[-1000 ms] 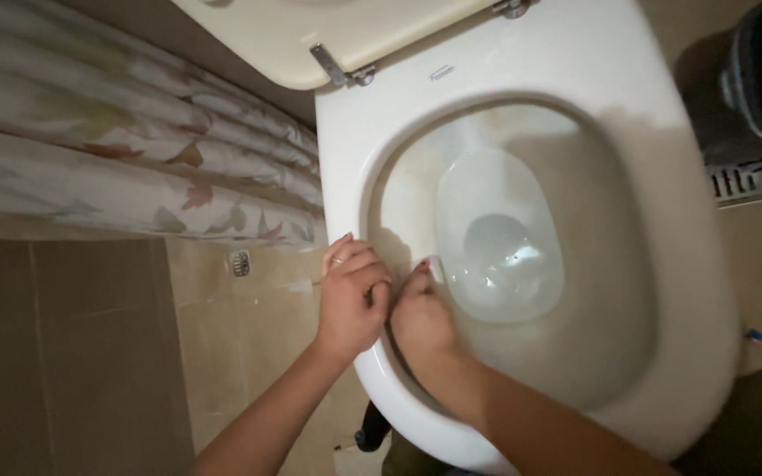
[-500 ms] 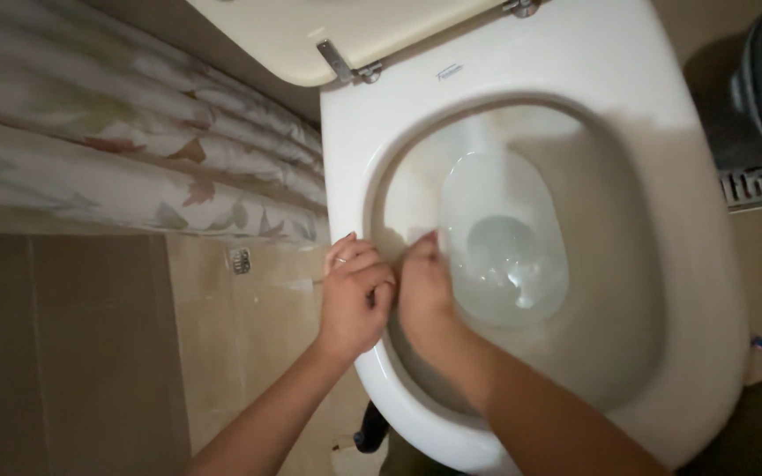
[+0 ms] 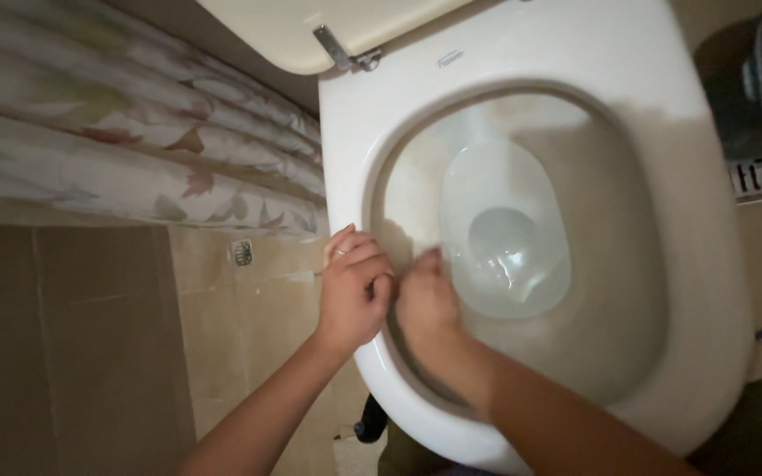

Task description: Scrubbing the inside of a toilet bowl using a sponge.

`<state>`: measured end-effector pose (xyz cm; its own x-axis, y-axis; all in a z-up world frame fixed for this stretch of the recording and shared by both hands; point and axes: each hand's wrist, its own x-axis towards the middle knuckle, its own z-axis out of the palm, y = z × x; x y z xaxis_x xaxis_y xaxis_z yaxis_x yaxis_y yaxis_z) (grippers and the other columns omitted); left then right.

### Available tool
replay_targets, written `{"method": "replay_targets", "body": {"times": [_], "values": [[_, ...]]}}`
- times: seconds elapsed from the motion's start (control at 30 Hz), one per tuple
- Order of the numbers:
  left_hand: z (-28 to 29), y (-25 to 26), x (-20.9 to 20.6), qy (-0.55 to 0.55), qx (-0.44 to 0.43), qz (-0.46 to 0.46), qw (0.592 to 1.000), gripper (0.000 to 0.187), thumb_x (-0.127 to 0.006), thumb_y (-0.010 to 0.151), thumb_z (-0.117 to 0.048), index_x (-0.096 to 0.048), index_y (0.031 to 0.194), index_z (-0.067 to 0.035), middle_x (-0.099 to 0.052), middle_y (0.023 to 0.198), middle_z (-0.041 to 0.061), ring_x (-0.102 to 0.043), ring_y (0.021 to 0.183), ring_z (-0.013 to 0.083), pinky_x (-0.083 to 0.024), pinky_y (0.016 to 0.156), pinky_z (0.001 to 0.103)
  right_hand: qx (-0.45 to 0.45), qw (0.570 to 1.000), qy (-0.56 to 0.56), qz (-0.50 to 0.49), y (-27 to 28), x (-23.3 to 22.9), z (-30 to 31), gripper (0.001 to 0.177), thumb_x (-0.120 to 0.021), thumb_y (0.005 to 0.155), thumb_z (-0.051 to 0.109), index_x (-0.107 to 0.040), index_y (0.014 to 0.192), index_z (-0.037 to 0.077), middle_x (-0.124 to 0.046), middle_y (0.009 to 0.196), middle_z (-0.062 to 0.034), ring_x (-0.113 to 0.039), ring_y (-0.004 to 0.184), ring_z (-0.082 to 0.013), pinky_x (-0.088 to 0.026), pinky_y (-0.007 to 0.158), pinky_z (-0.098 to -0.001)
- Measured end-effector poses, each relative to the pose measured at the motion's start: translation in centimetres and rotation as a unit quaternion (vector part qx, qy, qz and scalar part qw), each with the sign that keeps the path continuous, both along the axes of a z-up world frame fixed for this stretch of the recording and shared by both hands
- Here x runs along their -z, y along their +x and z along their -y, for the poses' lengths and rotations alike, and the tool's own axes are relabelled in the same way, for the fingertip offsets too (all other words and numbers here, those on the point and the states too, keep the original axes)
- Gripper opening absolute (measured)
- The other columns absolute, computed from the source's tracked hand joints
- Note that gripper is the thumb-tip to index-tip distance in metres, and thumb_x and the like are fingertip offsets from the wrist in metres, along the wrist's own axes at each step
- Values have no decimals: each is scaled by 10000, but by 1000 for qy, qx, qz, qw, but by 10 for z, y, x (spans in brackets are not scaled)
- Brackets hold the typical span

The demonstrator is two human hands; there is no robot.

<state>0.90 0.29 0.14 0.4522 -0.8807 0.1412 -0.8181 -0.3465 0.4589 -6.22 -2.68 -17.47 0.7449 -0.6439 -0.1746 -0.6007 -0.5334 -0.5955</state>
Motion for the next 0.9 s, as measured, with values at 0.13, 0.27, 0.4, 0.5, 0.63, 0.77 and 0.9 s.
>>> {"method": "replay_targets", "body": {"times": [0.13, 0.27, 0.4, 0.5, 0.63, 0.77, 0.9], "values": [[-2, 1, 3, 3, -3, -6, 1000, 93, -593, 735, -11, -654, 742, -81, -632, 824, 71, -635, 1036, 283, -364, 1183, 491, 91, 990, 85, 59, 7, -13, 12, 556, -556, 878, 71, -458, 1348, -210, -651, 1160, -331, -692, 979, -411, -584, 779, -455], [-3, 0, 2, -5, 3, 2, 1000, 71, -611, 748, -16, -643, 737, -79, -630, 827, 71, -637, 1042, 285, -366, 1174, 493, -43, 989, -136, -37, -1, 19, 5, 546, -576, 859, 92, -498, 1293, -230, -666, 1157, -359, -715, 976, -375, -591, 846, -404], [-2, -1, 1, -10, 1, -8, 1000, 89, -597, 734, -4, -630, 715, -84, -630, 817, 63, -643, 1020, 273, -364, 1174, 497, -27, 998, -58, -23, 8, -14, 30, 487, -569, 908, 59, -507, 1296, -230, -667, 1136, -342, -710, 968, -383, -584, 858, -420], [-2, 0, 3, -8, -6, -14, 1000, 91, -604, 737, -4, -632, 707, -86, -609, 792, 70, -635, 983, 274, -366, 1177, 496, 26, 999, 12, 33, -9, 1, -3, 565, -567, 889, 87, -509, 1328, -265, -671, 1076, -345, -710, 925, -391, -594, 753, -420], [1, 0, -1, -22, 15, -3, 1000, 79, -612, 748, -12, -630, 720, -83, -616, 814, 70, -631, 1021, 290, -362, 1173, 499, 8, 999, -27, 42, 6, -29, 23, 575, -576, 854, 85, -515, 1294, -280, -686, 1033, -324, -721, 919, -375, -601, 728, -401], [-3, -2, 0, -15, -3, -17, 1000, 94, -594, 737, -1, -633, 718, -85, -628, 806, 63, -637, 1008, 283, -370, 1172, 503, 144, 958, 247, 41, -7, -33, 11, 470, -464, 1017, 203, -601, 1249, -181, -723, 1034, -274, -721, 896, -354, -564, 750, -385], [-1, 0, 0, -24, 10, 3, 1000, 76, -604, 753, -14, -639, 757, -81, -636, 838, 63, -629, 1041, 292, -376, 1160, 499, -28, 999, -33, -17, -3, -11, 18, 560, -555, 891, 77, -444, 1349, -225, -689, 1069, -299, -747, 866, -343, -612, 684, -385]]}}
